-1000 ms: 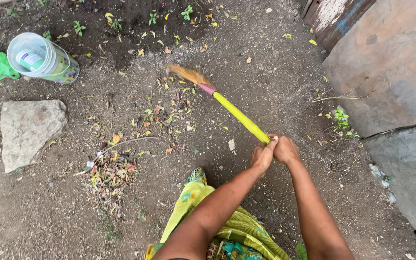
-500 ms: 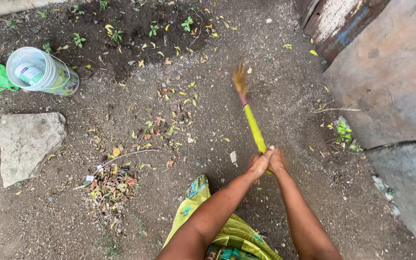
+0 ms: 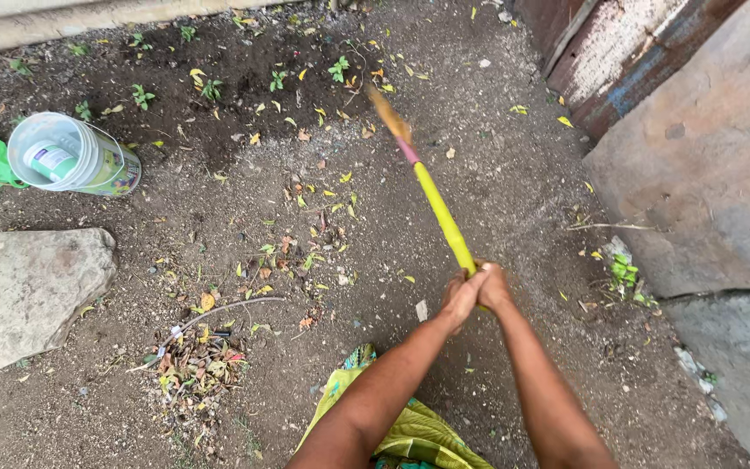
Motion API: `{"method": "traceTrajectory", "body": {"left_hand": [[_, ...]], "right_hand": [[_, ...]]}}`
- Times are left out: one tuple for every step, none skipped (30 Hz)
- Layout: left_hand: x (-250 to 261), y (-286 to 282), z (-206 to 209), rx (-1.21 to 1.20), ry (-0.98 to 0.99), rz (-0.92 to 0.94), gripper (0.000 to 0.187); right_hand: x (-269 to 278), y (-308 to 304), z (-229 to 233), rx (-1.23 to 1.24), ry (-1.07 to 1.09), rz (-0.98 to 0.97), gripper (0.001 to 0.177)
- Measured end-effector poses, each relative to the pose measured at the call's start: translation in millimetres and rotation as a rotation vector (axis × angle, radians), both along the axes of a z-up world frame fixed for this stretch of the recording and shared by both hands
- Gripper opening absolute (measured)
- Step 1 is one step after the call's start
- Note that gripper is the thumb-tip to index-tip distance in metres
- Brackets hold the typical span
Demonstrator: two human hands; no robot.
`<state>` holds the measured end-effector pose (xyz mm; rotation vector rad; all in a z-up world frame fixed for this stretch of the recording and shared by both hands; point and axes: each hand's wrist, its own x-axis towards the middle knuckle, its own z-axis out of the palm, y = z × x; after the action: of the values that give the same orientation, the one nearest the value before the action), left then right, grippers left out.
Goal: The person sweeps the dirt ground using a broom, moving dried leaves and debris into a pile.
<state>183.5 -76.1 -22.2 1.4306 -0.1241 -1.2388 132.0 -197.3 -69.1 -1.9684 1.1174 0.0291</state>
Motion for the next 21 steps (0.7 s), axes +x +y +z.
{"method": "traceTrajectory", "body": {"left_hand": [[9,2,-1,0.061,-0.042,-0.006,0.087],[16,2,-1,0.067,-0.049,0.027,0.089],[22,3,-1,0.073,-0.055,0.061,0.091],[29,4,1,0.078,-0.064,0.092,0.093],[35,5,2,0.073,-0.069,0.087,0.090],[40,6,2,0.069,-0.073,0.082,0.088],[45,5,1,0.065,-0.078,0.078,0.086],[47,3,0,0.098,-0.070,0.063,0.086],[47,-1,-3,0.132,-0.062,0.049,0.086],[47,-4,-6,0.168,-0.056,0.033,0.086],[44,-10,-8,0.065,-0.043,0.037,0.083],[39,-18,-9,-0.035,-0.030,0.038,0.080],[36,-24,-9,-0.136,-0.016,0.039,0.078],[35,-31,-4,-0.153,-0.025,0.028,0.076],[32,-37,3,-0.171,-0.034,0.017,0.074],[28,-38,11,-0.185,-0.040,0.005,0.072],[27,-39,19,-0.178,-0.058,-0.007,0.071],[27,-40,27,-0.172,-0.074,-0.022,0.069],[26,-40,33,-0.167,-0.090,-0.037,0.068],[28,-40,38,-0.158,-0.102,-0.056,0.068],[29,-39,41,-0.149,-0.113,-0.075,0.068]], "right_hand": [[11,-3,-19,-0.008,-0.109,0.017,0.030],[18,-5,-34,-0.019,-0.171,0.042,0.028],[28,-7,-45,-0.015,-0.148,0.038,0.027],[38,-9,-45,-0.026,-0.078,0.054,0.027],[46,-11,-43,-0.036,-0.008,0.070,0.027],[52,-14,-40,-0.046,0.063,0.086,0.027],[54,-16,-36,-0.076,0.108,0.132,0.031],[57,-17,-25,-0.106,0.152,0.177,0.035],[60,-16,-8,-0.137,0.196,0.223,0.039],[60,-17,14,-0.162,0.327,0.262,0.038],[58,-17,39,-0.187,0.457,0.302,0.037],[52,-19,63,-0.209,0.427,0.319,0.044],[45,-24,88,-0.232,0.397,0.336,0.052],[37,-28,111,-0.239,0.421,0.300,0.054],[31,-30,127,-0.247,0.445,0.263,0.057],[26,-30,137,-0.258,0.484,0.241,0.055],[21,-31,141,-0.270,0.522,0.219,0.054],[16,-32,139,-0.281,0.563,0.194,0.052],[14,-33,130,-0.286,0.612,0.174,0.048],[14,-38,116,-0.297,0.660,0.155,0.046],[13,-44,100,-0.308,0.708,0.135,0.045]]}}
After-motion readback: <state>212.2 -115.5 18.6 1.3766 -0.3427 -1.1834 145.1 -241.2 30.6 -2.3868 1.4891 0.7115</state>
